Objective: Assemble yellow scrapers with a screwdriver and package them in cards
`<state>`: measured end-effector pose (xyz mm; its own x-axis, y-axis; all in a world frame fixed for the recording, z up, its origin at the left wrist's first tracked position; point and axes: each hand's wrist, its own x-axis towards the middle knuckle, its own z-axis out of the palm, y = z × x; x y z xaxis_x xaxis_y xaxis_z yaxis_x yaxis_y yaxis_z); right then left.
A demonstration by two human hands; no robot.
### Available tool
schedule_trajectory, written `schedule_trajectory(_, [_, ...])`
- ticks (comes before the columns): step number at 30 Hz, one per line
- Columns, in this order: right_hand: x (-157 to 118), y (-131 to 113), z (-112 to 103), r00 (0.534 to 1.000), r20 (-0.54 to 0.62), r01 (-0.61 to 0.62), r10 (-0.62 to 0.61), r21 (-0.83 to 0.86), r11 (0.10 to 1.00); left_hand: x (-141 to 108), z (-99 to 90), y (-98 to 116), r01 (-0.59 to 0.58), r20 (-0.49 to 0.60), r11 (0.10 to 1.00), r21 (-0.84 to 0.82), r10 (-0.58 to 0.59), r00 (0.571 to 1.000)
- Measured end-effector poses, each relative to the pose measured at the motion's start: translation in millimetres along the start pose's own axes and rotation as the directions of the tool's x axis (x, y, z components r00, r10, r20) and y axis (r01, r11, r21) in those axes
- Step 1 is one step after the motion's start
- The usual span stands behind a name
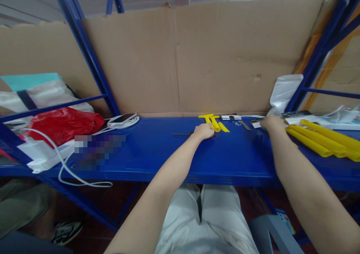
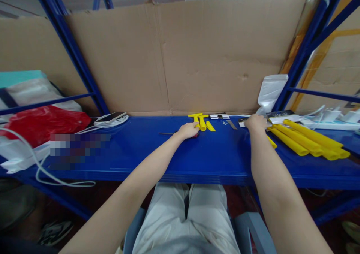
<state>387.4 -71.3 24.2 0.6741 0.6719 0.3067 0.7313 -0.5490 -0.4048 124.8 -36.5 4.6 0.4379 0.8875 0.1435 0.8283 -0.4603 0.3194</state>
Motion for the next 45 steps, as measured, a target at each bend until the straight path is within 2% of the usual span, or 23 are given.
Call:
schedule_trajectory(3, [-7.6, 2.0, 6.3, 0.989, 0.067, -0.136, 0.135, 0.007, 0.991, 2.0, 1.7, -1.5, -0.020, -0.003, 1.000, -0.005, 0.020, 1.000])
schedule_trajectory(11, [-11.3, -1.1, 11.8, 0.995, 0.047, -0.083, 0.083, 0.012, 0.996, 2.4, 3.3, -2.6, -0.045, -0.007, 0.999, 0.011, 0.045, 0.999])
schedule_trajectory(16, [-10.4, -5.2, 12.2, 0.999, -0.031, 0.020, -0.019, 0.017, 1.000, -0.6, 1.1, -0.1, -0.041, 0.000, 0.999, 0.029, 0.041, 0.999])
schedule_trajectory(21, [-9.4, -16.0, 12.4, 0.988, -0.109, 0.118, -0.107, 0.099, 0.988, -3.9, -0.7, 1.9, -0.025, -0.015, 0.999, 0.024, 0.025, 1.000])
schedule_trajectory(24, [-6.1, -25.4, 12.5, 0.975, -0.127, 0.202, -0.181, 0.183, 0.962, -3.3, 0.0, 1.2, -0.037, -0.058, 0.999, -0.003, 0.037, 0.998])
schedule_trajectory(28, [-7.2, -43.1, 15.8, 0.934, -0.107, 0.357, -0.341, 0.284, 0.890, 1.0, 1.9, 2.4, -0.131, -0.161, 0.984, -0.120, 0.111, 0.981])
schedule_trajectory(31, [-17.2, -58.9, 21.4, 0.885, -0.080, 0.458, -0.459, 0.332, 0.825, 4.2, 2.4, 6.8, -0.187, -0.266, 0.944, -0.271, 0.113, 0.957])
schedule_trajectory(35, [-36.3, -77.0, 29.7, 0.817, -0.054, 0.549, -0.575, 0.382, 0.744, 6.6, 0.5, 11.1, -0.195, -0.376, 0.868, -0.456, 0.011, 0.926])
schedule_trajectory(38, [-46.7, -84.4, 33.8, 0.787, -0.055, 0.582, -0.614, 0.396, 0.710, 8.1, -0.7, 10.8, -0.171, -0.362, 0.790, -0.589, -0.069, 0.930])
schedule_trajectory(41, [-51.5, -86.6, 36.0, 0.778, -0.071, 0.592, -0.624, 0.414, 0.692, 10.0, 0.0, 10.6, -0.137, -0.335, 0.709, -0.692, -0.148, 0.930])
schedule_trajectory(45, [-53.1, -86.7, 37.3, 0.770, -0.113, 0.597, -0.628, 0.474, 0.647, 13.3, 1.4, 14.3, -0.113, -0.320, 0.575, -0.810, -0.273, 0.907])
